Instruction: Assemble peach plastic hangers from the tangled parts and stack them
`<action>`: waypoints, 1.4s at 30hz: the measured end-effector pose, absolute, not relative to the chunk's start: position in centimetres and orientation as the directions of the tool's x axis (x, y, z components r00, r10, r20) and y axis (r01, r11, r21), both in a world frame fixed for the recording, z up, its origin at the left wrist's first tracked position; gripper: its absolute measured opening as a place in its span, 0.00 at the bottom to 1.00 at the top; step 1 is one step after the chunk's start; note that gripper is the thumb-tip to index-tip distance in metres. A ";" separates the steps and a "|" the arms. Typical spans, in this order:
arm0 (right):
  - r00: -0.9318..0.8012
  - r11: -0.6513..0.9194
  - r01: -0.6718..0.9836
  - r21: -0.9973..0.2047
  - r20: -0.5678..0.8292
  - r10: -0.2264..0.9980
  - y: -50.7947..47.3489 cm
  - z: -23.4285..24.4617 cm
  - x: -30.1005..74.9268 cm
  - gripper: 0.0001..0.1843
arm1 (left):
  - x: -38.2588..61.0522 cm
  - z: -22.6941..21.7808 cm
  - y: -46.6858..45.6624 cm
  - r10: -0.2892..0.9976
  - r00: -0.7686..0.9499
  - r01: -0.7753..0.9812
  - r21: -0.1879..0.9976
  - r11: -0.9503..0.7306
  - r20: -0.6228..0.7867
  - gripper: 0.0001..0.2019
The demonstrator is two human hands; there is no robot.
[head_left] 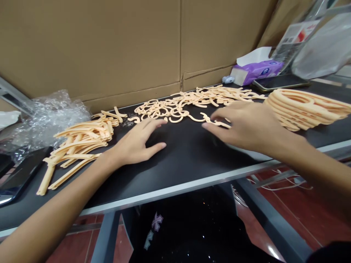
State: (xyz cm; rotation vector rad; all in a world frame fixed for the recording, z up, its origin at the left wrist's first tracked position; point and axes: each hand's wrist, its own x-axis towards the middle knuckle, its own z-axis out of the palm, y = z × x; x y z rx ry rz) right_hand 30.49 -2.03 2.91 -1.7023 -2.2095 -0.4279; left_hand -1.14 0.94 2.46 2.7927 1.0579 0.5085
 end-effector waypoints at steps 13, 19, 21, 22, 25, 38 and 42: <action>-0.658 0.674 0.731 0.110 0.379 0.651 4.7 1.0 23.9 0.20 | -6.7 9.5 0.6 0.867 0.302 0.937 0.043 -0.346 0.397 0.18; -0.619 0.642 0.762 0.082 0.382 0.687 5.6 0.9 24.7 0.21 | -8.9 10.4 1.3 0.960 0.258 0.966 0.006 -0.260 0.105 0.15; -0.623 0.656 0.753 0.057 0.384 0.681 5.8 0.8 24.7 0.21 | -9.6 10.1 1.9 0.967 0.252 0.968 0.004 -0.252 0.043 0.16; -0.626 0.664 0.746 0.047 0.390 0.676 5.9 0.7 24.6 0.21 | -9.8 10.0 2.1 0.968 0.250 0.968 0.004 -0.250 0.020 0.16; -0.627 0.673 0.739 0.037 0.405 0.666 6.0 0.5 24.7 0.21 | -10.3 9.7 2.6 0.965 0.262 0.965 0.007 -0.262 -0.011 0.16; -0.606 0.605 0.771 0.199 0.521 0.600 6.6 0.9 25.4 0.22 | -10.2 9.2 3.6 0.924 0.359 0.919 -0.121 -0.375 -0.136 0.21; -0.566 0.584 0.791 0.182 0.581 0.585 6.7 0.7 25.5 0.20 | -10.6 8.9 3.9 0.911 0.404 0.906 -0.097 -0.411 -0.085 0.16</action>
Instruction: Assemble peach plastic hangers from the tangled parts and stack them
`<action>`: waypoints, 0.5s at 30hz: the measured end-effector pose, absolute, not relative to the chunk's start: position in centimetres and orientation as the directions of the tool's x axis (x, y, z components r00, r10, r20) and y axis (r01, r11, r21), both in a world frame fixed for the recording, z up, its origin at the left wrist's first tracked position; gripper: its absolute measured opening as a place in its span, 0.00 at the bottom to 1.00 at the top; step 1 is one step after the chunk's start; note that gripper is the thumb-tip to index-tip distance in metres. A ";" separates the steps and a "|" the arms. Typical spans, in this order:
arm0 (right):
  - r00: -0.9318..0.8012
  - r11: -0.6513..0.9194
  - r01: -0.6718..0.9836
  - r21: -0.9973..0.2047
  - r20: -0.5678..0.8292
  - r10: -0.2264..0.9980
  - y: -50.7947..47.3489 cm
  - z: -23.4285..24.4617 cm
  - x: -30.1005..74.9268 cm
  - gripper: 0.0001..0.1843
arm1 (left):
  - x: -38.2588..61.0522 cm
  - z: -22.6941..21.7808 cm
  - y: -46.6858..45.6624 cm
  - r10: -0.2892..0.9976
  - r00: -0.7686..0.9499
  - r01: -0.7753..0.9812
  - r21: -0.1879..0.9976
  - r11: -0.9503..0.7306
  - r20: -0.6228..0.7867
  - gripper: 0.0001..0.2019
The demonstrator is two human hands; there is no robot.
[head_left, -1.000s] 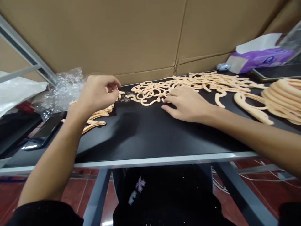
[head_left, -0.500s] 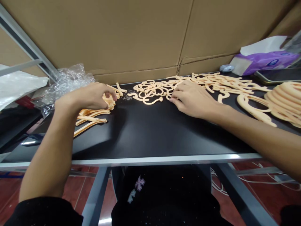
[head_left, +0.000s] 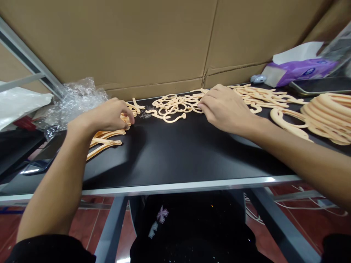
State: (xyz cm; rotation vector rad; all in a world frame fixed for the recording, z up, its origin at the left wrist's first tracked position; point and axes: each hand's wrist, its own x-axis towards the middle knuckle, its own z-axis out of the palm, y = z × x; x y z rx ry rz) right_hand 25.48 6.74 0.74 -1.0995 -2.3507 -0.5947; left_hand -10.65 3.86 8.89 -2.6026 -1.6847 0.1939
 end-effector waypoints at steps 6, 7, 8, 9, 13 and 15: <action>-0.547 0.591 0.791 0.160 0.618 0.565 7.1 0.2 25.5 0.19 | -9.9 9.2 3.4 0.909 0.415 0.907 -0.101 -0.409 0.047 0.11; -0.540 0.597 0.789 0.146 0.628 0.560 7.2 0.2 25.6 0.19 | -9.7 9.2 3.3 0.906 0.416 0.908 -0.094 -0.409 0.079 0.11; -0.532 0.603 0.787 0.130 0.639 0.556 7.2 0.1 25.6 0.18 | -9.5 9.2 3.1 0.900 0.418 0.908 -0.083 -0.411 0.120 0.11; -0.523 0.607 0.786 0.114 0.647 0.555 7.3 0.1 25.6 0.18 | -9.3 9.2 3.0 0.892 0.422 0.906 -0.071 -0.417 0.163 0.11; -0.487 0.595 0.800 0.074 0.660 0.572 7.3 0.1 25.7 0.17 | -8.6 8.9 2.6 0.839 0.434 0.890 -0.011 -0.456 0.330 0.12; -0.474 0.590 0.805 0.061 0.665 0.578 7.2 0.3 25.6 0.17 | -8.3 8.8 2.6 0.792 0.441 0.866 0.029 -0.498 0.423 0.09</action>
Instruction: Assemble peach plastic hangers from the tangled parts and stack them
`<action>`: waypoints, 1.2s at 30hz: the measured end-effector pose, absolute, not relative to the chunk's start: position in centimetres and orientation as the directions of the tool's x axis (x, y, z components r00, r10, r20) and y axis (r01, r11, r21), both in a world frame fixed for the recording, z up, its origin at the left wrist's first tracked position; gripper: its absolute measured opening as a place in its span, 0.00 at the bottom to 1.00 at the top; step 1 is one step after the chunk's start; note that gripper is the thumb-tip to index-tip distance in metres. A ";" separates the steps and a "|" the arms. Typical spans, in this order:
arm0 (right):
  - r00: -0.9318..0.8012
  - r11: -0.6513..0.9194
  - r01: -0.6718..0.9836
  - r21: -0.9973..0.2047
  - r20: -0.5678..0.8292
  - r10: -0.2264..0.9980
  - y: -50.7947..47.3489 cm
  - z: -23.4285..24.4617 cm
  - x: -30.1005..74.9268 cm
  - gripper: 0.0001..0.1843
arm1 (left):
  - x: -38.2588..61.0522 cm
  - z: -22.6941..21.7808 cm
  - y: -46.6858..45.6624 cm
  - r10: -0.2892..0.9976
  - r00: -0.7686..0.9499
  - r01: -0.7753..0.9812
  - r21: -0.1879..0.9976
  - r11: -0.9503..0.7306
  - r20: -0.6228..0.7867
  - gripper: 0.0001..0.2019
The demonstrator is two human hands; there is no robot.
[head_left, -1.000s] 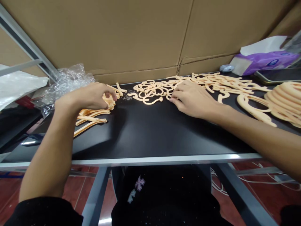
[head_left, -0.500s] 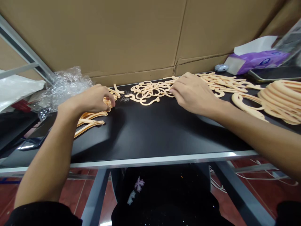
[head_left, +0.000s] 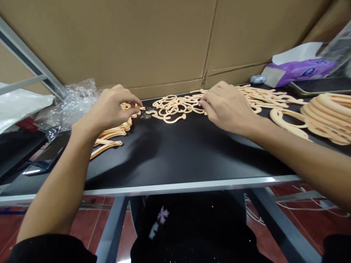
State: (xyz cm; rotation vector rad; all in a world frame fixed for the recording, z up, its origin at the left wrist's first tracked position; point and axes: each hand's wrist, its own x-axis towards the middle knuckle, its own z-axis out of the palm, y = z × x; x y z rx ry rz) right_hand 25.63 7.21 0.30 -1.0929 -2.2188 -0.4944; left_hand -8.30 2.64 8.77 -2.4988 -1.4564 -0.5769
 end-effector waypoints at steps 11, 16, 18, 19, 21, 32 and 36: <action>-0.447 0.619 0.785 0.037 0.725 0.524 7.0 0.5 25.6 0.19 | -6.9 7.9 3.3 0.536 0.187 0.640 0.312 -0.702 0.823 0.07; -0.417 0.634 0.773 -0.033 0.726 0.547 6.7 0.8 25.5 0.16 | -5.8 7.1 3.4 0.636 0.124 0.538 0.487 -0.688 0.761 0.07; -0.402 0.636 0.770 -0.050 0.736 0.544 6.6 1.0 25.4 0.14 | -5.3 6.6 3.4 0.693 0.123 0.508 0.555 -0.659 0.711 0.09; -0.390 0.635 0.770 -0.059 0.745 0.542 6.5 1.1 25.3 0.14 | -5.0 6.3 3.4 0.724 0.128 0.498 0.587 -0.638 0.678 0.10; -0.348 0.637 0.764 -0.105 0.764 0.543 6.4 1.4 25.3 0.14 | -4.5 5.6 3.4 0.783 0.143 0.484 0.647 -0.589 0.605 0.12; -0.174 0.648 0.664 -0.374 0.766 0.619 5.9 1.4 24.4 0.17 | -2.5 4.1 2.3 0.879 0.265 0.435 0.764 -0.476 0.397 0.22; -0.155 0.656 0.645 -0.392 0.773 0.615 5.5 1.6 24.4 0.17 | -2.4 4.2 2.1 0.882 0.299 0.428 0.775 -0.466 0.365 0.22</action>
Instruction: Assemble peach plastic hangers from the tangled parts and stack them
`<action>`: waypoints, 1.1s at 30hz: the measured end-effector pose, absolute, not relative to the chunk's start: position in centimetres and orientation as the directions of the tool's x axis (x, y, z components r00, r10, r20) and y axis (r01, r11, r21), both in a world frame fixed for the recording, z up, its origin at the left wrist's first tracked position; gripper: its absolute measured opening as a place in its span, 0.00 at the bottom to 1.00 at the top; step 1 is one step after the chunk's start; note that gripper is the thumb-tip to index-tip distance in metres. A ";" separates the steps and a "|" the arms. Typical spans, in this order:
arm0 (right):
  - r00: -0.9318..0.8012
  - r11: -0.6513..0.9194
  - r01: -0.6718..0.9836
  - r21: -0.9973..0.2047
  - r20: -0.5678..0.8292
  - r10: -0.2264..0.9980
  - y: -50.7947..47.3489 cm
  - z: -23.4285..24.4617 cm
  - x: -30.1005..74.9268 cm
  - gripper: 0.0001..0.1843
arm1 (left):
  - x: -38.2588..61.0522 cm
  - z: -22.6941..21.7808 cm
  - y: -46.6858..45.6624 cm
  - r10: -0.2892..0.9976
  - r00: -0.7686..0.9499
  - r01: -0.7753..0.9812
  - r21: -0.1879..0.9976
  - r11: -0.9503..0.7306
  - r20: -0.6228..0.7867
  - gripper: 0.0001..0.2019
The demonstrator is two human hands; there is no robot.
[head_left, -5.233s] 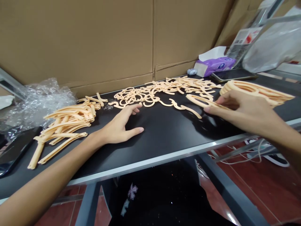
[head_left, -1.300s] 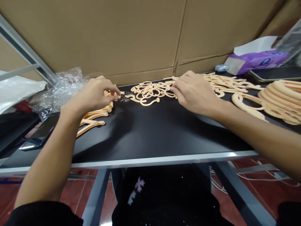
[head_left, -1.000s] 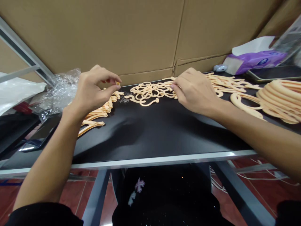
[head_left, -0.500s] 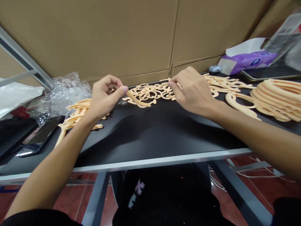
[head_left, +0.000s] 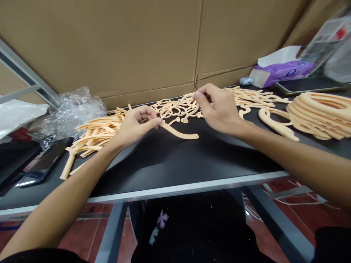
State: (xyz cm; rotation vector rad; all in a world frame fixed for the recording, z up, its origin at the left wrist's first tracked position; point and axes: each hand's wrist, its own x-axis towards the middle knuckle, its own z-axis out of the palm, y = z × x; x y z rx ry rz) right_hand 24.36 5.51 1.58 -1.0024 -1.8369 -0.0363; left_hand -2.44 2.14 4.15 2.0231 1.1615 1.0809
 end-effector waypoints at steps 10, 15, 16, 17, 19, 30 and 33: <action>-0.225 0.718 0.526 -0.456 0.739 0.634 4.5 1.5 23.6 0.15 | -1.4 2.4 1.6 0.873 0.384 0.524 0.708 -0.474 0.300 0.15; -0.278 0.761 0.464 -0.454 0.741 0.612 3.8 1.3 23.1 0.14 | -0.5 1.4 1.1 0.845 0.442 0.557 0.648 -0.520 0.299 0.13; -0.288 0.766 0.455 -0.454 0.739 0.609 3.8 1.3 23.0 0.14 | -0.5 1.3 1.1 0.843 0.441 0.558 0.641 -0.527 0.308 0.13; -0.298 0.770 0.448 -0.455 0.736 0.608 3.8 1.2 23.0 0.14 | -0.4 1.3 1.1 0.842 0.436 0.558 0.638 -0.531 0.319 0.13; -0.313 0.774 0.435 -0.461 0.728 0.610 3.8 1.2 23.0 0.14 | -0.5 1.2 1.1 0.842 0.429 0.558 0.637 -0.532 0.328 0.12; -0.348 0.789 0.405 -0.461 0.721 0.599 3.8 0.9 23.0 0.12 | -0.5 1.1 1.0 0.819 0.454 0.551 0.612 -0.567 0.350 0.11; -0.354 0.785 0.407 -0.467 0.712 0.607 3.9 0.9 23.0 0.15 | -0.5 1.2 1.0 0.820 0.453 0.556 0.608 -0.566 0.349 0.11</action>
